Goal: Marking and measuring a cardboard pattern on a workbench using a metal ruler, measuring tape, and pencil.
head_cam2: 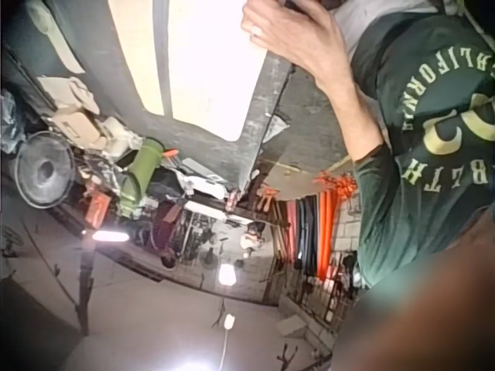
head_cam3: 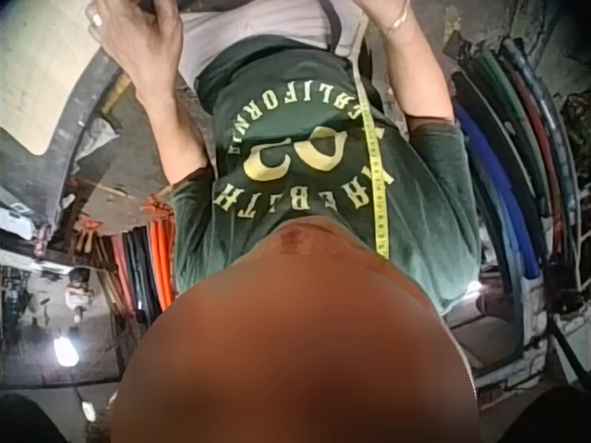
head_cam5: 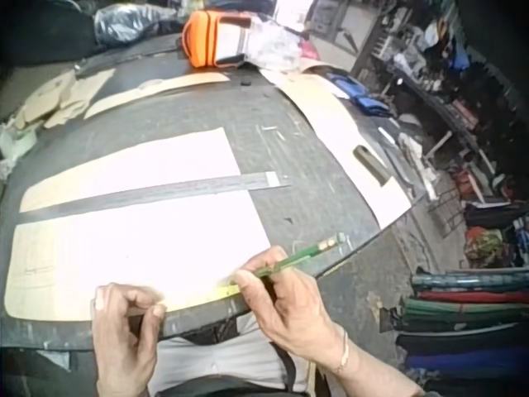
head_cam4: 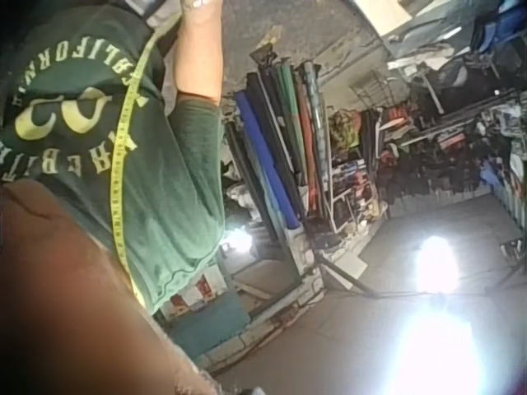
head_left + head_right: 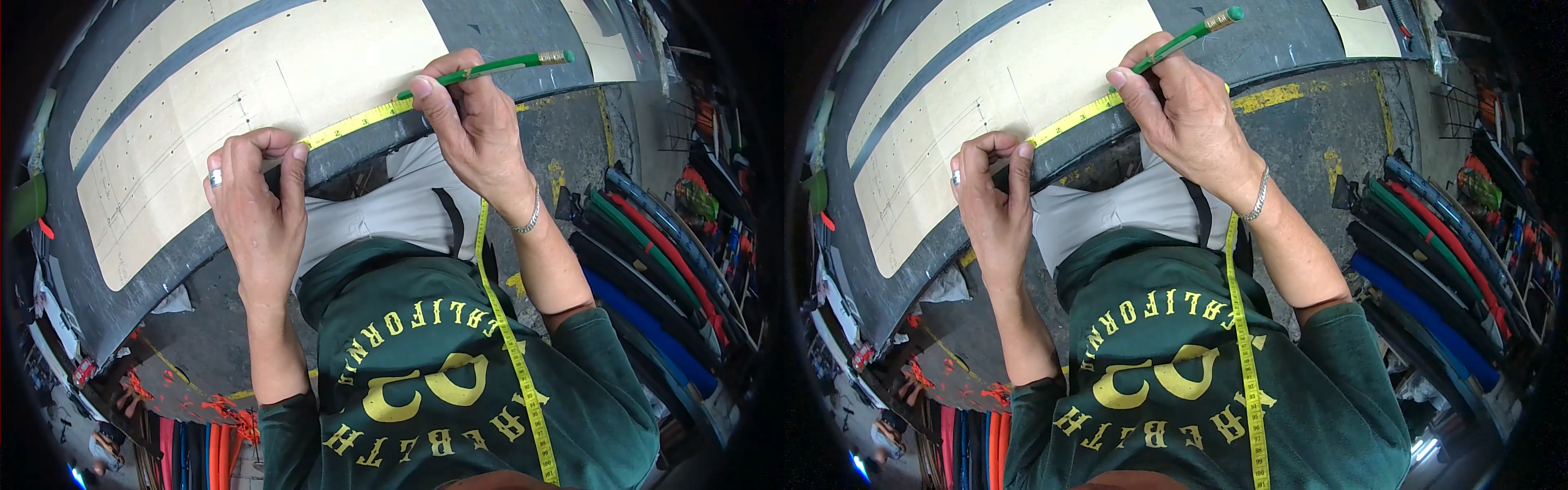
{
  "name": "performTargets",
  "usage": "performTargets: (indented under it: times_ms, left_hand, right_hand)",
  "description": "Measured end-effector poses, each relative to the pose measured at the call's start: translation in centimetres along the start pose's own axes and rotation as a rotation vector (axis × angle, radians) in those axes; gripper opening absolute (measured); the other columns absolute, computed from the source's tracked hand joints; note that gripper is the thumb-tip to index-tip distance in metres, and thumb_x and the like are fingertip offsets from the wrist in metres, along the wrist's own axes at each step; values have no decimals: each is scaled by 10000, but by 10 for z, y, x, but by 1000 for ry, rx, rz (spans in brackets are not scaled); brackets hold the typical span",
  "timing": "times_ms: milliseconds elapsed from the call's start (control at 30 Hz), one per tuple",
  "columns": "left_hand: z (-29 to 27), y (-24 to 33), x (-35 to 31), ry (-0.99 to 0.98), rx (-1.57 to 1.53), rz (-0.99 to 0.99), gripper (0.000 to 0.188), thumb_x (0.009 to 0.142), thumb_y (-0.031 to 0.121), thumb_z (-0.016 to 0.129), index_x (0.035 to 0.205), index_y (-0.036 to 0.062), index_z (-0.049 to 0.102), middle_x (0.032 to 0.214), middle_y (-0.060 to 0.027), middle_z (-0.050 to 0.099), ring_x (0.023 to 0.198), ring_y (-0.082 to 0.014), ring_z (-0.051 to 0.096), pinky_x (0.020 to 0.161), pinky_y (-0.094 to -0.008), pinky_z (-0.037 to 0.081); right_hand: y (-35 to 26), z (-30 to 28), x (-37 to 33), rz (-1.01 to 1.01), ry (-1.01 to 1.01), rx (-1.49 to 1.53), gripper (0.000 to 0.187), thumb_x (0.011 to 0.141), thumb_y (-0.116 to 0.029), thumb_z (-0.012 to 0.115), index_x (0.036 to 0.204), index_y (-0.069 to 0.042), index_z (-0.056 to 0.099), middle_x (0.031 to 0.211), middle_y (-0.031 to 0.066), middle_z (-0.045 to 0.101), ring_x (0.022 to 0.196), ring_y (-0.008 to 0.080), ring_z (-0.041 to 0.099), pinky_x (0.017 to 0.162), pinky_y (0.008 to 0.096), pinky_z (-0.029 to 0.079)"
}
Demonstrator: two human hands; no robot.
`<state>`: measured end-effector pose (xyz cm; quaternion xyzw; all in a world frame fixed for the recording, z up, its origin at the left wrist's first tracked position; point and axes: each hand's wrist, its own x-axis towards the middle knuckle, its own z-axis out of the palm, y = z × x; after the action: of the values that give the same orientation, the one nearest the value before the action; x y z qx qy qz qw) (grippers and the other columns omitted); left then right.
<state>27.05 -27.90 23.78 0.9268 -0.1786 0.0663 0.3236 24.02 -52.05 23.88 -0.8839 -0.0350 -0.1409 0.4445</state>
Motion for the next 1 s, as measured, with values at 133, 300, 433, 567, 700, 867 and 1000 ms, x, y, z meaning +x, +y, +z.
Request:
performTargets:
  times_ms: [133,300,433,567,700,867,1000]
  left_hand:
    - [0,0,1,4,0,8,170,952,194,754,1007,95,626,943,-45,633,910,-241,568,844,-409,377]
    - [-1,2,1,2,5,12,162,955,191,748,1008,95,629,937,-48,637,913,-242,571,847,-408,378]
    - [-2,0,0,4,25,5,157,953,189,746,1005,91,636,941,-53,649,924,-241,579,852,-405,384]
    - [-2,4,2,13,36,27,146,948,172,744,1004,89,639,951,-55,657,933,-247,584,850,-405,389]
    - [-2,7,1,34,43,72,117,943,124,729,1006,87,638,950,-60,657,930,-262,587,853,-405,398]
    - [-5,12,2,14,9,87,119,935,63,711,1012,68,621,950,-79,650,913,-289,602,857,-428,430]
    - [-4,14,0,47,-155,114,118,936,0,694,1005,38,606,957,-99,650,880,-274,648,817,-415,504]
  right_hand:
    - [-1,0,0,8,1,-12,165,1073,-213,628,1073,-53,594,747,0,621,667,57,576,581,227,437]
    - [-3,-4,3,-23,-44,-29,166,1062,-208,646,1086,-51,598,744,-2,622,652,56,570,565,220,430]
    - [8,2,0,3,-4,100,168,1065,-211,640,1099,-50,610,795,1,647,665,53,566,594,206,466]
    - [8,0,1,64,55,373,171,1087,-206,591,1136,-53,649,986,57,697,851,72,629,756,219,526]
    - [8,4,10,-198,53,195,275,1079,-217,606,1304,-72,668,1104,59,715,964,132,663,863,292,551]
    - [-3,-1,5,-95,-26,2,255,1045,-214,657,1253,-73,703,1131,68,721,975,158,656,883,318,537]
    - [-14,0,10,-317,-57,-118,282,981,-198,726,1238,-80,711,1106,50,721,1044,209,628,926,357,512]
